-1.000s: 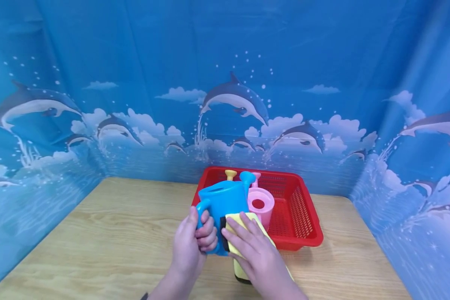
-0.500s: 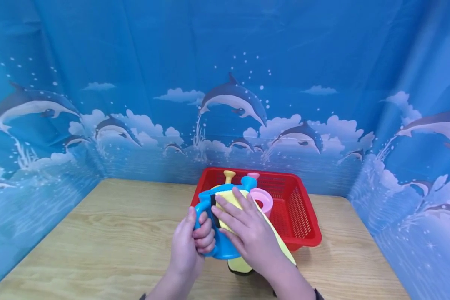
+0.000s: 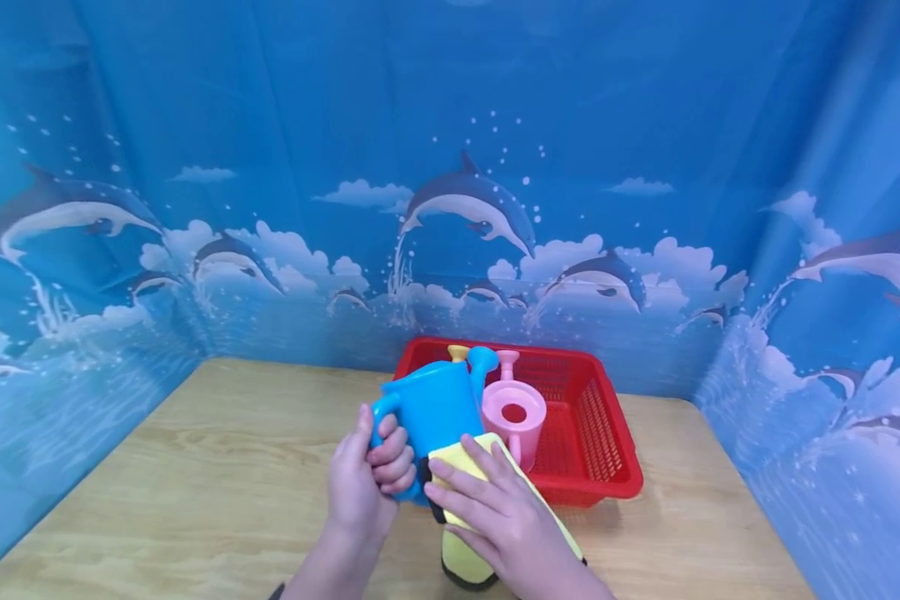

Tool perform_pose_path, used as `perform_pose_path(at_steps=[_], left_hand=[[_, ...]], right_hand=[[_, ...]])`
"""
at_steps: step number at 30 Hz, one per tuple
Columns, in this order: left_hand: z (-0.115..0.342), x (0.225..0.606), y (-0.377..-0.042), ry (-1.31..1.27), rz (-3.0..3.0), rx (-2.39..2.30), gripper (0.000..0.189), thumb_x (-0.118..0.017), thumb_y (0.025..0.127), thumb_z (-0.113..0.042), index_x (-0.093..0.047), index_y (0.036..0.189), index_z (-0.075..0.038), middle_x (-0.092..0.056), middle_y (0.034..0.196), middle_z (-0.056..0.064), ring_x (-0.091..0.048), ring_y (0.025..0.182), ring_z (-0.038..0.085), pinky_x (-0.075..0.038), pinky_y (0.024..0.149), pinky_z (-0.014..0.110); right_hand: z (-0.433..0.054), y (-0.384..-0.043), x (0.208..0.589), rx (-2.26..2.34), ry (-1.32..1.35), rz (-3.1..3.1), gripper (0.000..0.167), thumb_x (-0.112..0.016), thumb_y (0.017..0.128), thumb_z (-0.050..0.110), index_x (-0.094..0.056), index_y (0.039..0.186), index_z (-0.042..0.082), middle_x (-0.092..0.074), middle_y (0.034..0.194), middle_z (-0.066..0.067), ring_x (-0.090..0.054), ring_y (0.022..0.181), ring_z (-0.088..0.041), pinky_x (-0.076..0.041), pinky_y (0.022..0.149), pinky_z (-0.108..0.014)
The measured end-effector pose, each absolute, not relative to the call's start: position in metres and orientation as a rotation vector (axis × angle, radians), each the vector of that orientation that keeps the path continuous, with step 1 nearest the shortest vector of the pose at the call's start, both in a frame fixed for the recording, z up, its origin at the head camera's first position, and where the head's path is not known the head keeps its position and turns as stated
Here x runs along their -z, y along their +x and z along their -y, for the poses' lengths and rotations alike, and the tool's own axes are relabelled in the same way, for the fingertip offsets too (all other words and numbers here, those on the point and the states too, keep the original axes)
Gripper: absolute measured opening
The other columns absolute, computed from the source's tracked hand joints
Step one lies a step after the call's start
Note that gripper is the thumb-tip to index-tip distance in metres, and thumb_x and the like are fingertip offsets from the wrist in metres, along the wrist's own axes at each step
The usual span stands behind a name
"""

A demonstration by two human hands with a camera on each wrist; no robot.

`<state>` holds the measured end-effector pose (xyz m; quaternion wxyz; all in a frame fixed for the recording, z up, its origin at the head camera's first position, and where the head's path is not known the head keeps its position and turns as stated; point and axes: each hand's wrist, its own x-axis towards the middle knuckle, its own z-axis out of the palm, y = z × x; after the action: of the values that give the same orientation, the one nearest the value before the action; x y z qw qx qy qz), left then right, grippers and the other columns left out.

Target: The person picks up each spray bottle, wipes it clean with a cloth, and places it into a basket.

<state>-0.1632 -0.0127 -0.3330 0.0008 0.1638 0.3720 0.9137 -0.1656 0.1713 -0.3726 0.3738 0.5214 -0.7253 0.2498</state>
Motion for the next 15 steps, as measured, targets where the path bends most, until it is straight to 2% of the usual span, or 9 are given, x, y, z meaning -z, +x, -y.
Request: perform_pose_path(at_steps=[8, 15], left_hand=[[0.014, 0.335, -0.163, 0.759, -1.128, -2.852, 0.039, -0.020, 0.108, -0.035, -0.037, 0.077, -0.018, -0.025, 0.056, -0.008, -0.017, 0.043, 0.008, -0.009, 0.044, 0.024], [0.009, 0.333, -0.159, 0.663, -1.195, -2.790, 0.039, -0.020, 0.107, -0.035, -0.038, 0.077, -0.017, -0.031, 0.054, -0.013, -0.022, 0.042, 0.005, -0.014, 0.044, 0.021]], right_hand=[[-0.164, -0.162, 0.365, -0.609, 1.198, 2.010, 0.043, -0.048, 0.100, 0.037, -0.059, 0.132, 0.010, -0.051, 0.144, -0.002, -0.028, 0.146, -0.025, -0.018, 0.119, -0.027], [-0.155, -0.171, 0.348, -0.593, 1.089, 2.017, 0.044, -0.046, 0.101, 0.038, -0.056, 0.135, 0.012, -0.047, 0.148, -0.002, -0.026, 0.146, -0.029, -0.019, 0.118, -0.025]])
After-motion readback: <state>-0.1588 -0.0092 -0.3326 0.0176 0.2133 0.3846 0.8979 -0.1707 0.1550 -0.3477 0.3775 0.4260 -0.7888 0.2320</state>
